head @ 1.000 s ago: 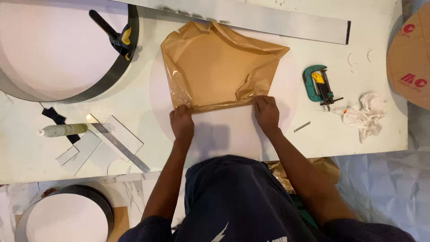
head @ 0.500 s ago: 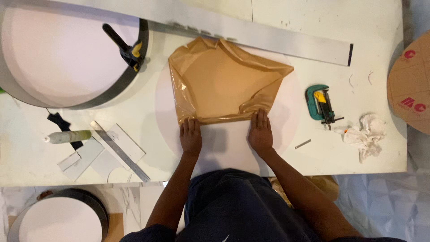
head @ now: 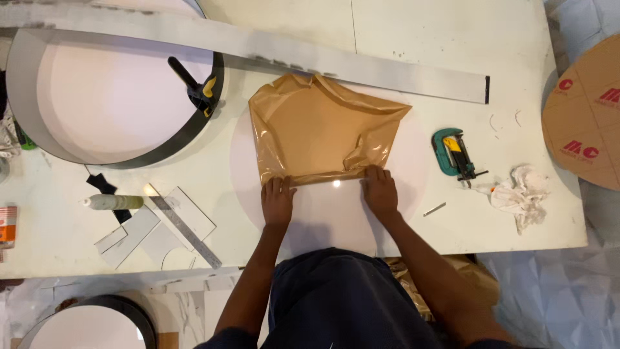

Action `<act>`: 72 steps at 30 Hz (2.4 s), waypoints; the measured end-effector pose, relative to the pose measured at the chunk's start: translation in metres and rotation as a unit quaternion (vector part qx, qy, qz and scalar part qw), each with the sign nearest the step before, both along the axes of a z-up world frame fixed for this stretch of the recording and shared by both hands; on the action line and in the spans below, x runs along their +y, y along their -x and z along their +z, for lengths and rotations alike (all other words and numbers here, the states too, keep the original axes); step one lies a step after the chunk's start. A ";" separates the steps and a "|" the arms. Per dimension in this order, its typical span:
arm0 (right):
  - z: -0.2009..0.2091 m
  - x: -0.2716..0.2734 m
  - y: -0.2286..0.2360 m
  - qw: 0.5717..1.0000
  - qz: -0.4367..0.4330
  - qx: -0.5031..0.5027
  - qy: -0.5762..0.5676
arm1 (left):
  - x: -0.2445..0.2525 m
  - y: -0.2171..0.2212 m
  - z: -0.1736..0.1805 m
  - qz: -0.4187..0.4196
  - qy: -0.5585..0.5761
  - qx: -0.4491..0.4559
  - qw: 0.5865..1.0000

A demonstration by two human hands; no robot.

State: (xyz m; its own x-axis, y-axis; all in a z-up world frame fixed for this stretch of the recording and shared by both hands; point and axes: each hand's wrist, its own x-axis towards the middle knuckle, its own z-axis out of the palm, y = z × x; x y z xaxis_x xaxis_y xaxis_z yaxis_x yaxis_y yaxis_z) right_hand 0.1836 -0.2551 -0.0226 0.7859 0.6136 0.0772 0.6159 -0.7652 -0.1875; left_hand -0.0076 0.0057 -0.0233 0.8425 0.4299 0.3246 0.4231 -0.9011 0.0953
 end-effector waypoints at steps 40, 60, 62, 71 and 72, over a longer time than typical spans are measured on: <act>0.038 0.016 -0.063 0.968 0.082 0.236 -0.038 | 0.032 -0.023 -0.022 -0.056 0.088 0.028 0.994; 0.048 0.026 -0.067 0.947 -0.058 0.282 -0.142 | 0.036 -0.024 -0.008 -0.148 0.017 -0.048 0.988; 0.035 0.026 -0.042 0.977 -0.006 0.165 -0.134 | 0.039 -0.024 -0.007 -0.155 0.016 -0.051 0.986; 0.023 0.011 -0.029 0.981 0.124 -0.083 -0.125 | 0.040 -0.031 -0.016 -0.152 0.066 -0.037 0.985; 0.014 0.011 -0.035 0.976 0.146 -0.084 -0.141 | 0.043 -0.028 -0.026 -0.150 0.092 -0.028 0.984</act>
State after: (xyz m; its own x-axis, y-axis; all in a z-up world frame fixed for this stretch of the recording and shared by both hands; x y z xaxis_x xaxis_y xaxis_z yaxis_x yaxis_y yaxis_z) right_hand 0.2184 -0.2446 -0.0088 0.5431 0.7450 0.3873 0.8396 -0.4858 -0.2430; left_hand 0.0205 0.0490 -0.0490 0.9236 0.2197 0.3141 0.1295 -0.9501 0.2836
